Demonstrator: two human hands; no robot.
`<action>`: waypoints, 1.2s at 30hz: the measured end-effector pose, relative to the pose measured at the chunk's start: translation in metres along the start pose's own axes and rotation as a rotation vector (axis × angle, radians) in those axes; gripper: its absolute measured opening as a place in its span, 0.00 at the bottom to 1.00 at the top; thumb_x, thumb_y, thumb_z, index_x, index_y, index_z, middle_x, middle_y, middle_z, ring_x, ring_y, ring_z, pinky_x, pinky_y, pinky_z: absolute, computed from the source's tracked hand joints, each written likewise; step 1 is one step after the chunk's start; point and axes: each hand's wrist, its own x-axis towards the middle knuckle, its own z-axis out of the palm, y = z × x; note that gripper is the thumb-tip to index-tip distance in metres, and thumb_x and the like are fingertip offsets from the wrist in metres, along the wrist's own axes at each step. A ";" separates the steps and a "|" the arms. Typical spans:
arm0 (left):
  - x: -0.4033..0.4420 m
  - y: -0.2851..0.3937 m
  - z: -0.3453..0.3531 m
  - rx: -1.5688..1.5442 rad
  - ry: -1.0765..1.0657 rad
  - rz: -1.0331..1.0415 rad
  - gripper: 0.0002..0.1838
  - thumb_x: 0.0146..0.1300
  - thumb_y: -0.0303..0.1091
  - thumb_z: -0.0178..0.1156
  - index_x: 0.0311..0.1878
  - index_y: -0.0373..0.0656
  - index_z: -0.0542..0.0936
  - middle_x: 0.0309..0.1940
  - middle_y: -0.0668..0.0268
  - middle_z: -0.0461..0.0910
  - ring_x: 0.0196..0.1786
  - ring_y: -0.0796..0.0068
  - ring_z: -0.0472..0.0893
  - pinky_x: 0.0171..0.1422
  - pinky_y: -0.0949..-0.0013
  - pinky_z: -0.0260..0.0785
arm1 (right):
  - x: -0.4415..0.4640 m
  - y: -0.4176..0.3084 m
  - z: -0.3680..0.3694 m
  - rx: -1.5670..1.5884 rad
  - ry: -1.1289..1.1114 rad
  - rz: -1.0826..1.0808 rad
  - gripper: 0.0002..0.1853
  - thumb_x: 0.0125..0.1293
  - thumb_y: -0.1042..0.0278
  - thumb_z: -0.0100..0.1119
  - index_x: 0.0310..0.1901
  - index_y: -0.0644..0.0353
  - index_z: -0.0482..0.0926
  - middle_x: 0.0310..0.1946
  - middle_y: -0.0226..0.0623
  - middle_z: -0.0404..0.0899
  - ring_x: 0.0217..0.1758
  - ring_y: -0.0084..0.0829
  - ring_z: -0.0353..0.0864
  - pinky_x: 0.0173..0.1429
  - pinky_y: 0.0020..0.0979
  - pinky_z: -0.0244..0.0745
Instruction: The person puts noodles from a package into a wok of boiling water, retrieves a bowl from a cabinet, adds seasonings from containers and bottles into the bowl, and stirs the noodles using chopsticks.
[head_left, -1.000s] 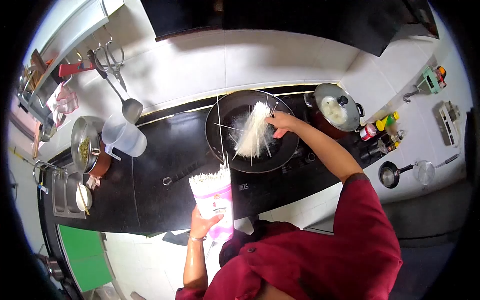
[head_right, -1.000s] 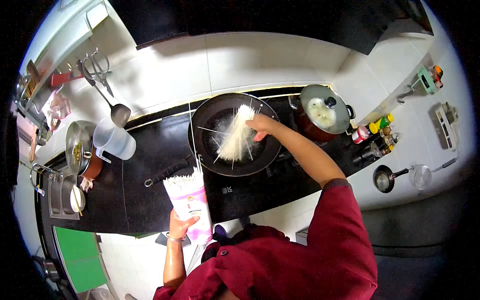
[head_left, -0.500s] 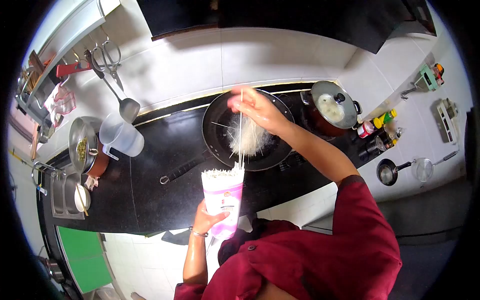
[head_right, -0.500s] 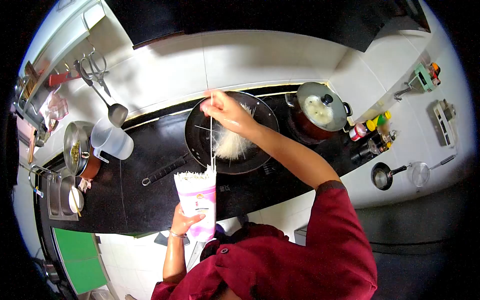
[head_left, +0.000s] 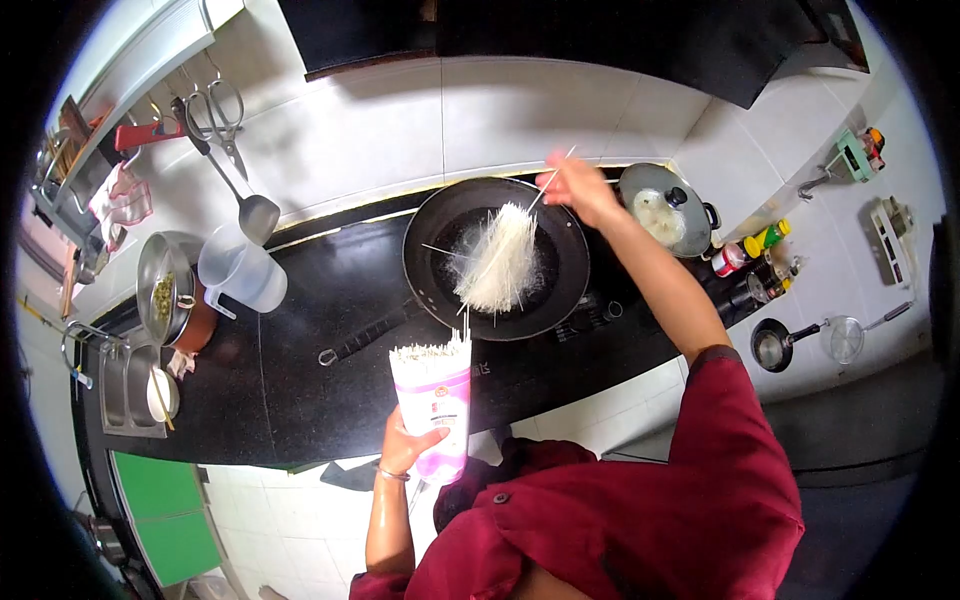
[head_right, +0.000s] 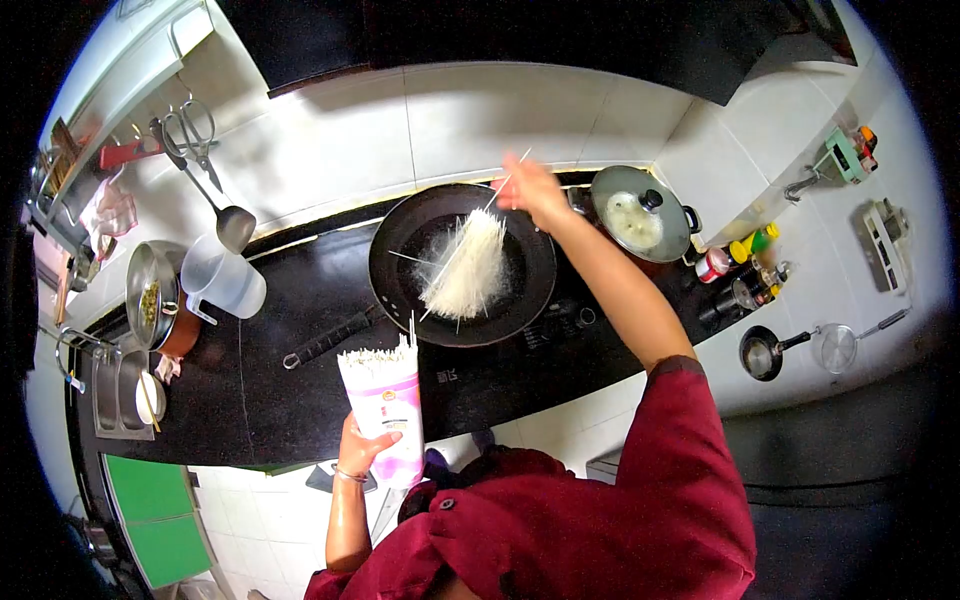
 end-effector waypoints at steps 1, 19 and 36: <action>0.000 0.001 0.001 -0.001 0.001 -0.002 0.24 0.40 0.20 0.65 0.45 0.34 0.71 0.38 0.63 0.77 0.40 0.76 0.76 0.47 0.72 0.68 | 0.015 0.038 -0.007 -0.511 0.028 -0.091 0.20 0.63 0.55 0.45 0.45 0.67 0.69 0.32 0.45 0.76 0.28 0.27 0.75 0.32 0.24 0.72; 0.010 0.003 0.009 0.018 -0.080 0.007 0.26 0.40 0.23 0.66 0.46 0.35 0.70 0.38 0.64 0.76 0.41 0.77 0.75 0.47 0.73 0.67 | -0.115 0.022 0.067 -0.274 -0.861 0.126 0.13 0.61 0.64 0.49 0.33 0.68 0.74 0.23 0.35 0.74 0.21 0.20 0.72 0.24 0.19 0.68; 0.018 0.012 0.020 0.083 -0.089 0.026 0.25 0.41 0.23 0.66 0.45 0.35 0.70 0.38 0.64 0.76 0.41 0.77 0.75 0.47 0.73 0.67 | -0.089 0.006 0.050 -0.116 -0.758 -0.067 0.15 0.65 0.63 0.40 0.36 0.67 0.73 0.25 0.36 0.74 0.22 0.20 0.73 0.25 0.20 0.71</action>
